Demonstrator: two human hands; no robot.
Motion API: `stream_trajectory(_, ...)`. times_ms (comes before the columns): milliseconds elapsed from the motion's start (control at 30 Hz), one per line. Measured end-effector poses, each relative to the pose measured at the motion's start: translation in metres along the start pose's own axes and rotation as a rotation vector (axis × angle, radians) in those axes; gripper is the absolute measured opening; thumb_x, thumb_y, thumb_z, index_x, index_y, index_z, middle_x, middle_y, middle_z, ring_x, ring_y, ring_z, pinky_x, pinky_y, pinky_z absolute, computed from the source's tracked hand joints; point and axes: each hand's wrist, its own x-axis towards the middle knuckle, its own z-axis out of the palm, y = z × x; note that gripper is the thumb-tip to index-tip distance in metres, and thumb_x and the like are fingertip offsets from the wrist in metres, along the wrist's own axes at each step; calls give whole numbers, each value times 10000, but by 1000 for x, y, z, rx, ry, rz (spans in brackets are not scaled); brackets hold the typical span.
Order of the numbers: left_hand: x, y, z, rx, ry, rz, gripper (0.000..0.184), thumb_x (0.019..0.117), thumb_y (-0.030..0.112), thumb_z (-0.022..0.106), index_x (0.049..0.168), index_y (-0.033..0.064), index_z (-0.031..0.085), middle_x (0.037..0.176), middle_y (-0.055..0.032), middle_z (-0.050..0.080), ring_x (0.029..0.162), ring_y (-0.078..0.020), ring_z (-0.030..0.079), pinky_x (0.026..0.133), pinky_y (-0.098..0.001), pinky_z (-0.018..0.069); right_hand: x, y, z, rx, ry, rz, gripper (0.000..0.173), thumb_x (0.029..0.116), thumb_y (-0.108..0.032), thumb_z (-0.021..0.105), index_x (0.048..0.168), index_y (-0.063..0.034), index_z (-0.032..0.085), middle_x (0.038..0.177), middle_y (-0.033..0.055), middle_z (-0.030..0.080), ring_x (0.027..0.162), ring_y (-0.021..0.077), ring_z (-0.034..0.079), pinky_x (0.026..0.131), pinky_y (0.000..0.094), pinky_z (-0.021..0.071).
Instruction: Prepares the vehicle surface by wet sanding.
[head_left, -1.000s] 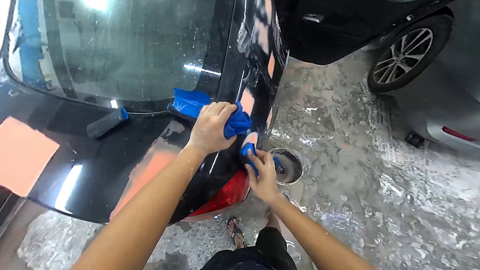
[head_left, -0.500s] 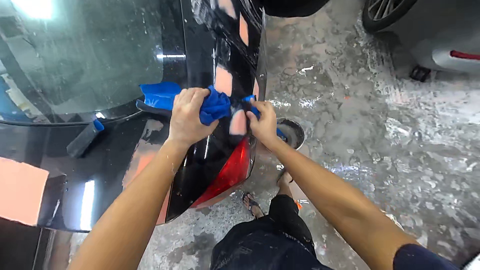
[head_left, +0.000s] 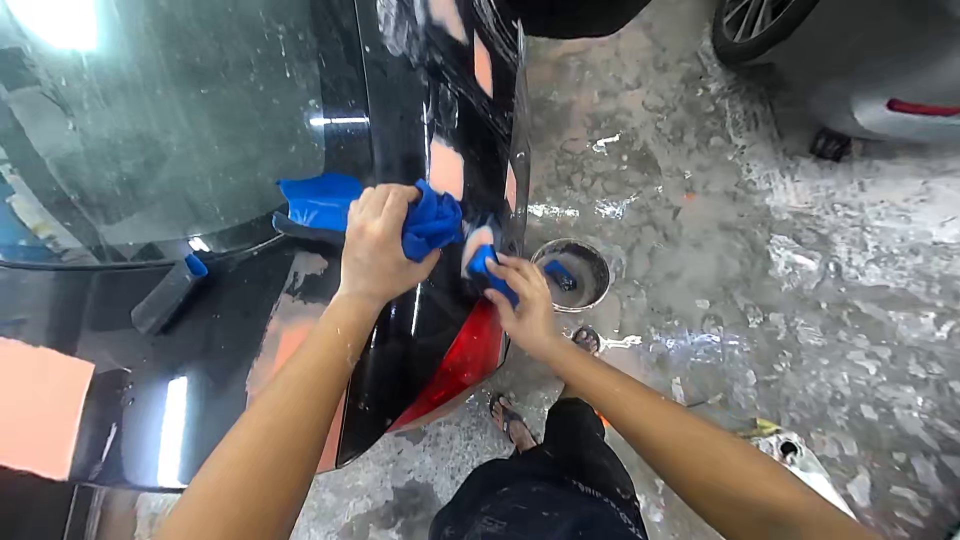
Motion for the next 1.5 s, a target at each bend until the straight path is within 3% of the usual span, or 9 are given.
stream_trajectory(233, -8, 4, 0, 12, -24, -22, 636, 695, 368, 803, 1223, 55, 638, 1184, -133, 686, 1123, -318, 634, 962, -515, 496, 30, 19, 3, -31, 43, 167, 427, 947, -247, 690, 1369, -190, 655, 1310, 80, 648, 1202, 276, 605, 972, 562, 503)
stream_trajectory(400, -4, -3, 2, 5, -11, 0, 630, 690, 380, 811, 1200, 47, 651, 1171, -141, 694, 1107, -320, 643, 941, -523, 501, 14, 24, 2, -111, -7, 7, 375, 945, -282, 692, 1312, -204, 697, 1309, 111, 656, 1163, 311, 629, 912, 571, 506)
stream_trajectory(567, -7, 3, 0, 6, -21, -14, 623, 695, 371, 799, 1210, 58, 641, 1178, -130, 685, 1118, -311, 631, 945, -512, 492, 31, 11, 2, -100, 27, 243, 424, 930, -233, 703, 1350, -190, 661, 1257, 117, 646, 1162, 318, 612, 932, 576, 513)
stream_trajectory(700, -3, -3, 1, 3, -13, -7, 632, 683, 381, 814, 1201, 56, 651, 1178, -133, 691, 1107, -313, 640, 950, -512, 496, 19, 17, 1, -95, -32, 64, 411, 937, -262, 703, 1344, -213, 676, 1310, 95, 647, 1178, 296, 616, 926, 569, 497)
stream_trajectory(867, -8, 2, 0, 10, -14, -14, 628, 694, 379, 804, 1214, 63, 650, 1178, -121, 691, 1109, -305, 637, 950, -505, 499, 43, 11, 3, -127, 1, 274, 493, 950, -265, 675, 1432, -210, 591, 1289, 116, 650, 1188, 321, 617, 953, 596, 513)
stream_trajectory(1033, -1, -3, 1, -3, 2, 7, 638, 684, 363, 821, 1207, 42, 648, 1171, -136, 694, 1086, -317, 646, 929, -518, 507, 4, 4, 1, -121, -31, -36, 445, 965, -292, 657, 1406, -230, 645, 1373, 99, 635, 1185, 294, 620, 916, 557, 507)
stream_trajectory(1200, -5, 1, 0, 0, -10, 2, 630, 688, 351, 810, 1218, 57, 638, 1180, -125, 686, 1110, -308, 636, 954, -509, 500, 40, -3, 3, -172, -22, 277, 482, 996, -284, 617, 1462, -164, 581, 1291, 193, 613, 1185, 373, 600, 975, 576, 520)
stream_trajectory(1367, 1, -4, 3, 3, 19, 5, 622, 686, 363, 816, 1201, 57, 648, 1181, -123, 689, 1088, -295, 644, 936, -501, 505, -4, -13, 5, -185, -42, 4, 476, 982, -298, 627, 1447, -201, 602, 1304, 149, 620, 1154, 319, 612, 914, 533, 537)
stream_trajectory(1500, -4, -1, 3, -10, -1, 2, 620, 702, 337, 809, 1232, 66, 637, 1260, -108, 684, 1174, -273, 639, 1006, -498, 491, 48, -1, 8, -192, -14, 329, 477, 996, -320, 615, 1447, -165, 599, 1258, 212, 611, 1127, 380, 617, 909, 568, 540)
